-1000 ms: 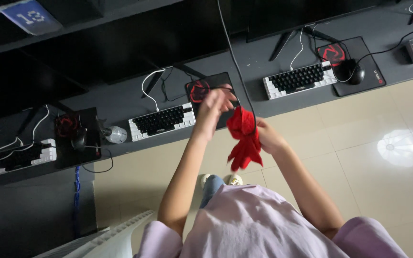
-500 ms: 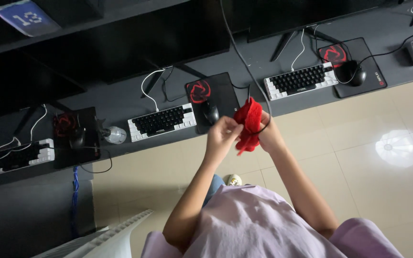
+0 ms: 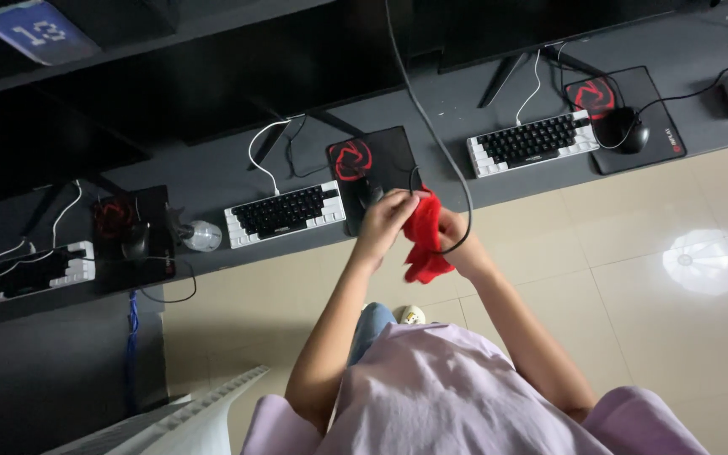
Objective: The person sprays a red cloth with a cleaning solution and wipes a computer mouse, keyboard, and mousepad on a desk. They then pick up a pair of headphones and wipe them with the cloth.
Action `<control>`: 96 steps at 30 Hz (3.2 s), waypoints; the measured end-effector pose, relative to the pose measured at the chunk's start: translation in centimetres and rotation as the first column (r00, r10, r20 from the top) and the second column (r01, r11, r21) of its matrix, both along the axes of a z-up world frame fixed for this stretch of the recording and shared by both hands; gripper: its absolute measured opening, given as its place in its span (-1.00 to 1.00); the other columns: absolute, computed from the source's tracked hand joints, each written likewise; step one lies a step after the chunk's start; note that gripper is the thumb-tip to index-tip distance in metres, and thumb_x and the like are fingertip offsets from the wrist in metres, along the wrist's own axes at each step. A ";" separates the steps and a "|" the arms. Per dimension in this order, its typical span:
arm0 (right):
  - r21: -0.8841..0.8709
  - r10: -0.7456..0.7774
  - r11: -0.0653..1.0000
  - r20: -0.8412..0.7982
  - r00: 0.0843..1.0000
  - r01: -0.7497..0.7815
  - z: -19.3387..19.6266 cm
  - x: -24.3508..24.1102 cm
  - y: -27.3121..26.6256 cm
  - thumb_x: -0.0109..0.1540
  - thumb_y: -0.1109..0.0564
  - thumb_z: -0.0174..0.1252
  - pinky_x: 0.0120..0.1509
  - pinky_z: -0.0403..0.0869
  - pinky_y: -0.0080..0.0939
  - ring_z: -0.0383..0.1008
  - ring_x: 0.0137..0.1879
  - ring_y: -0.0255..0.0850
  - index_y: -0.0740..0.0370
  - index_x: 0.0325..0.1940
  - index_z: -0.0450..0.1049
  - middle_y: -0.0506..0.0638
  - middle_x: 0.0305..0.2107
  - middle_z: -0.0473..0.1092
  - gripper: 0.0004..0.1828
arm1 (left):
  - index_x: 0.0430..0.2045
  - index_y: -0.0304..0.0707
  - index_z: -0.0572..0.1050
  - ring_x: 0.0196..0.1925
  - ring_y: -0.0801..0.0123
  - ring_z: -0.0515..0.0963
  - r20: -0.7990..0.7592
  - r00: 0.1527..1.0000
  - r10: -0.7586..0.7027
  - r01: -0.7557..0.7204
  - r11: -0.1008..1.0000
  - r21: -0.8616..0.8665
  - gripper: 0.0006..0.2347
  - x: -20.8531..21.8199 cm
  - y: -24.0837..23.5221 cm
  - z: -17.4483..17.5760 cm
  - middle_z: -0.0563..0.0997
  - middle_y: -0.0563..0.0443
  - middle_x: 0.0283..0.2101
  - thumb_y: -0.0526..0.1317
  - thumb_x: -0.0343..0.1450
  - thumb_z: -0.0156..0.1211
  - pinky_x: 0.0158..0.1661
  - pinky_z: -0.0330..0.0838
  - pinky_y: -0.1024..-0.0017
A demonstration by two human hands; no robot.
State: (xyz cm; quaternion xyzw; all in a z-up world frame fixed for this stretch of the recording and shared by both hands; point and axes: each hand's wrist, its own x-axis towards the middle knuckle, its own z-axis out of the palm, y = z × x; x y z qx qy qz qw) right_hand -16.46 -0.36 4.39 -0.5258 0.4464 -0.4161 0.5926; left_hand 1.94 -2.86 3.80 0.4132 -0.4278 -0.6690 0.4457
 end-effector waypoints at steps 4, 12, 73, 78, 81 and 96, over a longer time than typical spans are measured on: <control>0.147 0.092 0.985 -0.013 0.996 -0.089 0.0 -0.8 -0.8 0.30 0.15 0.09 -0.15 0.54 -0.27 0.54 -0.24 -0.32 0.36 -0.07 0.51 -0.01 -0.32 0.55 -0.77 | -0.25 -0.42 0.63 -0.22 0.58 0.50 0.047 0.996 0.081 -0.070 0.976 -0.206 -0.80 -1.2 -1.0 -0.1 0.57 0.11 -0.24 -0.20 0.54 0.21 -0.20 0.40 0.53; 0.318 0.151 0.897 0.435 0.888 -0.308 -5.2 -2.0 -0.2 0.36 0.13 0.15 -0.17 0.57 -0.15 0.55 -0.23 -0.23 0.38 -0.02 0.49 0.07 -0.28 0.53 -0.76 | -0.23 -0.43 0.59 -0.47 0.68 0.28 -0.135 0.955 0.263 -0.274 0.959 -0.071 -0.77 0.9 -6.0 -1.4 0.56 0.15 -0.30 -0.16 0.55 0.17 -0.45 0.14 0.62; -0.645 -0.091 0.764 -0.071 0.993 0.024 18.3 3.7 -5.8 0.21 0.36 0.18 0.15 0.41 -0.30 0.44 0.05 -0.20 0.39 -0.12 0.48 0.04 -0.07 0.39 -0.85 | -0.01 -0.42 0.44 -0.36 0.13 0.63 0.317 0.857 0.407 -0.110 0.745 -0.658 -0.76 0.2 0.1 8.8 0.61 -0.20 -0.37 -0.17 0.61 0.02 -0.33 0.45 0.31; -0.660 -0.019 0.751 -0.012 1.000 0.007 19.7 4.7 -7.0 0.26 0.34 0.16 0.18 0.39 -0.33 0.41 0.10 -0.26 0.40 -0.08 0.47 0.01 -0.04 0.37 -0.85 | 0.07 -0.44 0.43 -0.24 0.06 0.67 0.191 0.793 0.579 -0.203 0.547 -0.812 -0.75 0.2 1.2 7.7 0.63 -0.28 -0.25 -0.21 0.65 -0.08 -0.23 0.50 0.26; -0.599 0.037 0.800 0.013 0.999 -0.022 20.4 5.7 -7.4 0.31 0.31 0.16 0.10 0.39 -0.37 0.38 0.05 -0.32 0.39 -0.06 0.49 -0.02 -0.07 0.33 -0.87 | 0.09 -0.48 0.40 -0.28 0.09 0.65 0.128 0.832 0.540 -0.260 0.582 -0.770 -0.73 0.8 2.0 6.6 0.63 -0.26 -0.25 -0.23 0.63 -0.12 -0.24 0.51 0.26; -0.446 -0.089 0.878 0.208 0.974 0.175 22.1 5.4 -13.4 0.39 0.23 0.10 -0.03 0.50 -0.39 0.48 -0.12 -0.43 0.33 0.02 0.52 -0.11 -0.22 0.52 -0.83 | -0.02 -0.29 0.46 -0.42 0.68 0.42 -0.004 0.998 0.069 -0.061 0.850 -0.523 -0.78 3.6 -3.7 15.9 0.51 0.22 -0.41 -0.18 0.58 -0.07 -0.37 0.31 0.61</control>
